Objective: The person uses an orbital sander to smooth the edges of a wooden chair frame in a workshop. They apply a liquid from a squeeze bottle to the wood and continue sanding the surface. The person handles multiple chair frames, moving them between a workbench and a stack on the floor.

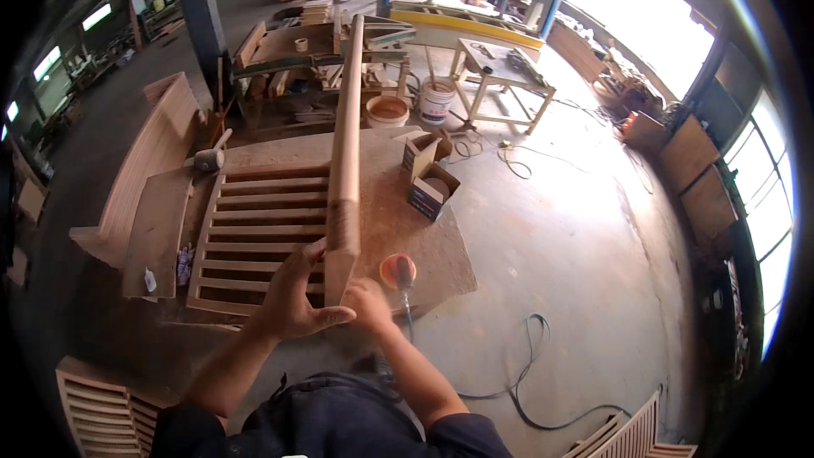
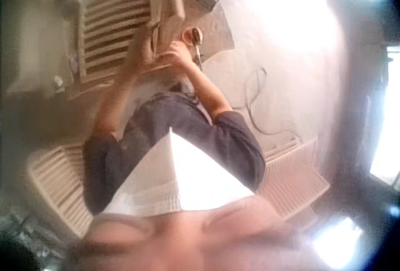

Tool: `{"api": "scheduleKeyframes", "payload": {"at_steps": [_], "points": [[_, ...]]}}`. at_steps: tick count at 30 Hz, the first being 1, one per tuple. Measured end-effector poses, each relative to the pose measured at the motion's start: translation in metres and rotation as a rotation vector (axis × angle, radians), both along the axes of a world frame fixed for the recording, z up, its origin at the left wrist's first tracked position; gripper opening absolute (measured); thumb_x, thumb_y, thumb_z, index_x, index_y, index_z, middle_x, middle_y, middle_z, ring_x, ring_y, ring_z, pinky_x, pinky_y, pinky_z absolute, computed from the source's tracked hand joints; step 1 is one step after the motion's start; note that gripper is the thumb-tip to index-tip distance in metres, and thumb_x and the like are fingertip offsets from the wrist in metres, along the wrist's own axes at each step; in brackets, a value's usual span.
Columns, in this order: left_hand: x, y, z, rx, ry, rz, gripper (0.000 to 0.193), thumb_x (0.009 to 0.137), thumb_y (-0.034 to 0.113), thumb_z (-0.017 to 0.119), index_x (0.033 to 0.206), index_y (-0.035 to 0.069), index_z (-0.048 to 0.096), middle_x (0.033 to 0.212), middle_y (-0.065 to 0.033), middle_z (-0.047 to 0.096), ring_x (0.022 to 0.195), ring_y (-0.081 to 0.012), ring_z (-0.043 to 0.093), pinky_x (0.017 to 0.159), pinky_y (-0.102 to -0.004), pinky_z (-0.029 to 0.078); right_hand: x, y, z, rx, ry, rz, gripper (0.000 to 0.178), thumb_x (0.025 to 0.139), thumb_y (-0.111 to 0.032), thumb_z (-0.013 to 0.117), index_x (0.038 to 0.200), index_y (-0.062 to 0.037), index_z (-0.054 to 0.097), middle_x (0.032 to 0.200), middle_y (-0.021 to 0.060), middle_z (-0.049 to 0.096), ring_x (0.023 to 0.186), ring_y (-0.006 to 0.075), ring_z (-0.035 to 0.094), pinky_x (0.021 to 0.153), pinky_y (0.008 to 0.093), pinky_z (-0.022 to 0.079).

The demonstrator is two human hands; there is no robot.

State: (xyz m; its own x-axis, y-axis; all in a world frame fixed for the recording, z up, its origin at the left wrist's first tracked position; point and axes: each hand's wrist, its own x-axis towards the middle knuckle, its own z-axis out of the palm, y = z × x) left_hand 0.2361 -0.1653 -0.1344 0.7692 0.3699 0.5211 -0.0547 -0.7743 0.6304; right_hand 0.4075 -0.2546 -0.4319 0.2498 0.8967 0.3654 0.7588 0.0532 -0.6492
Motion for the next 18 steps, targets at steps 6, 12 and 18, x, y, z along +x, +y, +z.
{"api": "scheduleKeyframes", "payload": {"at_steps": [6,12,18], "points": [[0.053,-0.034,-0.022,-0.420,-0.108,0.215,0.023,0.083,0.008,0.077,0.100,0.003,0.062,0.085,-0.0113,0.064,0.074,-0.0255,0.066,0.070,-0.0387,0.055,0.085,-0.035,0.014,-0.290,0.030,-0.653,0.085,0.077,-0.035,0.089,0.152,-0.0143,0.057,0.149,0.0242,0.059,0.139,0.0452,0.054,0.119,0.0507,0.045],[0.044,-0.035,-0.051,-0.324,-0.123,0.261,0.010,0.088,0.004,0.067,0.097,0.003,0.064,0.086,-0.0058,0.062,0.076,-0.0176,0.063,0.069,-0.0329,0.053,0.109,0.004,0.001,-0.563,0.105,-0.584,0.082,0.076,-0.043,0.092,0.148,-0.0214,0.059,0.136,0.0235,0.063,0.127,0.0435,0.065,0.104,0.0526,0.057],[0.044,-0.038,-0.057,-0.230,-0.063,0.288,0.005,0.090,0.005,0.065,0.095,0.004,0.063,0.089,-0.0050,0.063,0.081,-0.0172,0.063,0.073,-0.0327,0.052,0.135,0.006,0.008,-0.618,0.211,-0.502,0.078,0.077,-0.029,0.092,0.146,-0.0173,0.059,0.129,0.0200,0.066,0.111,0.0383,0.072,0.094,0.0479,0.062]]}}
